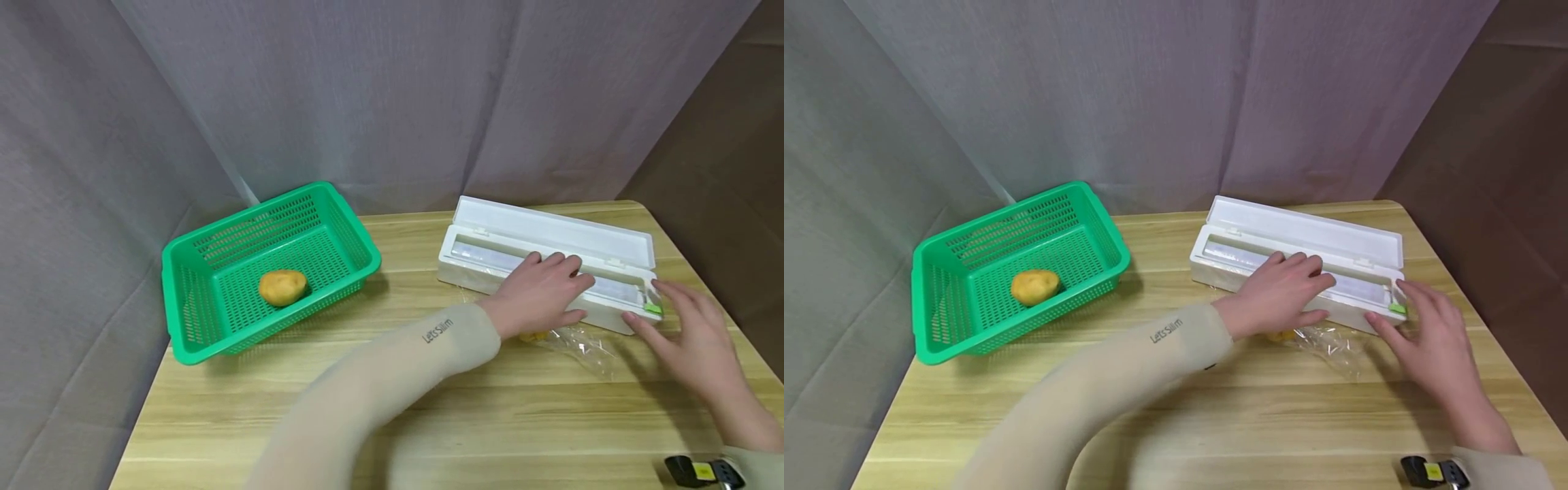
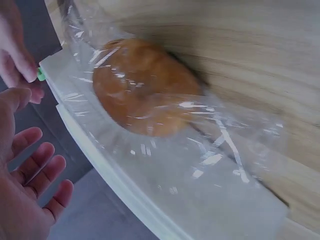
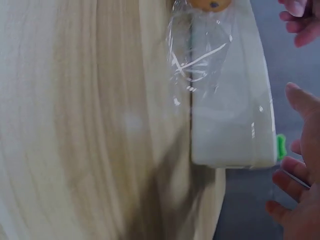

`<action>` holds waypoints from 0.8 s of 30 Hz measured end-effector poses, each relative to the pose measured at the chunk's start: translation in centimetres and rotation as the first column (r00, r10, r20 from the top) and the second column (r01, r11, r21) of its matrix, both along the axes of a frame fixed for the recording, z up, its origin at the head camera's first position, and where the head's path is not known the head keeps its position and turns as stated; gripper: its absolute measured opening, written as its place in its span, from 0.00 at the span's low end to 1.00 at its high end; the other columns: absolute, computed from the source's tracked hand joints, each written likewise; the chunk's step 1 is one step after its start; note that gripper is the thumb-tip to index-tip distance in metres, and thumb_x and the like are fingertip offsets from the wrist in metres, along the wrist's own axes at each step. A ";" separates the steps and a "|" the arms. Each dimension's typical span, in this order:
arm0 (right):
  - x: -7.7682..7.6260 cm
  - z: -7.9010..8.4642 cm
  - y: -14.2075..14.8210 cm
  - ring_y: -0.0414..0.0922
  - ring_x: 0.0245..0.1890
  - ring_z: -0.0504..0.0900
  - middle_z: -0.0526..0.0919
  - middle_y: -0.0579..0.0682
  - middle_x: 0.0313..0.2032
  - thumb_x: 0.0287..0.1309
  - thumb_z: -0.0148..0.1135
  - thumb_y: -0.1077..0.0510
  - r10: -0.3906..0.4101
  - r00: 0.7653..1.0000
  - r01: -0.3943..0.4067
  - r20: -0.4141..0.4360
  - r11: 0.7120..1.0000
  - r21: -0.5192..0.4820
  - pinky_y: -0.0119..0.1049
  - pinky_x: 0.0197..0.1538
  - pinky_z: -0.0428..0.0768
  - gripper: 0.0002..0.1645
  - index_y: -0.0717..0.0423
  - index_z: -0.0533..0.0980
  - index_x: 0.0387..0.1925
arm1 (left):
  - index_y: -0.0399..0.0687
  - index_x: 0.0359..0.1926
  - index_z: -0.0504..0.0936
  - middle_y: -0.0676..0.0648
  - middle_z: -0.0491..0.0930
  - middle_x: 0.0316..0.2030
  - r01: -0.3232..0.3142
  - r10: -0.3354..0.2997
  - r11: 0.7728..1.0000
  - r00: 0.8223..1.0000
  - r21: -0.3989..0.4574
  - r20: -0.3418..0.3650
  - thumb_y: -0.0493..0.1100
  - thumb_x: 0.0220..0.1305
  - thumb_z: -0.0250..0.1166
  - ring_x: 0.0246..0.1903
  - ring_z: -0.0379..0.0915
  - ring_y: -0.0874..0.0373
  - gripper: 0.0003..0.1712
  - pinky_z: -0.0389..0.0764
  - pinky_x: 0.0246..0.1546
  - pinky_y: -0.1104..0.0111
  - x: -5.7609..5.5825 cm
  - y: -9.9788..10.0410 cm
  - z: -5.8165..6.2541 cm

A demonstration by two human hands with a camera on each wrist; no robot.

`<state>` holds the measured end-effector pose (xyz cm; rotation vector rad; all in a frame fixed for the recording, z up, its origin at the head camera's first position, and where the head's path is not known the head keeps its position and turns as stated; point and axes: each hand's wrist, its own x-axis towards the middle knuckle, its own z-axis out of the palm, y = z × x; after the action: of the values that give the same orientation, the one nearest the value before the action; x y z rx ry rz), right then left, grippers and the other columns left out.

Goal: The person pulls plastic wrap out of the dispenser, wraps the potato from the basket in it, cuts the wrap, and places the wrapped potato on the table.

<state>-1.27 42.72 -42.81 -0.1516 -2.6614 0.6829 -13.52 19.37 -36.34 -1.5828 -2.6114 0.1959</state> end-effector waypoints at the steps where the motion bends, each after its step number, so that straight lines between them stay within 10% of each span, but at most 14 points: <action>1: 0.0 -0.1 0.1 0.80 0.71 0.59 0.64 0.81 0.70 0.73 0.68 0.51 -0.001 1.000 0.001 0.021 1.000 -0.009 0.75 0.75 0.52 0.42 0.70 0.64 0.76 | 0.72 0.74 0.71 0.62 0.72 0.63 0.000 0.000 1.000 1.000 -0.006 0.003 0.72 0.78 0.52 0.62 0.70 0.66 0.30 0.68 0.57 0.70 0.0 0.5 0.1; 24: -0.5 -2.9 2.2 0.76 0.77 0.58 0.62 0.75 0.75 0.73 0.67 0.59 0.030 1.000 -0.030 0.000 0.996 -0.083 0.76 0.74 0.51 0.39 0.64 0.65 0.78 | 0.89 0.77 0.64 0.72 0.63 0.73 -0.058 0.076 0.992 0.984 -0.111 0.161 0.68 0.80 0.52 0.73 0.56 0.74 0.28 0.59 0.71 0.68 1.5 9.1 0.7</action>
<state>-1.79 44.91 -45.74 -0.1351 -2.6421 0.8035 -12.07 28.48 -35.62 -1.6095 -2.8265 0.2200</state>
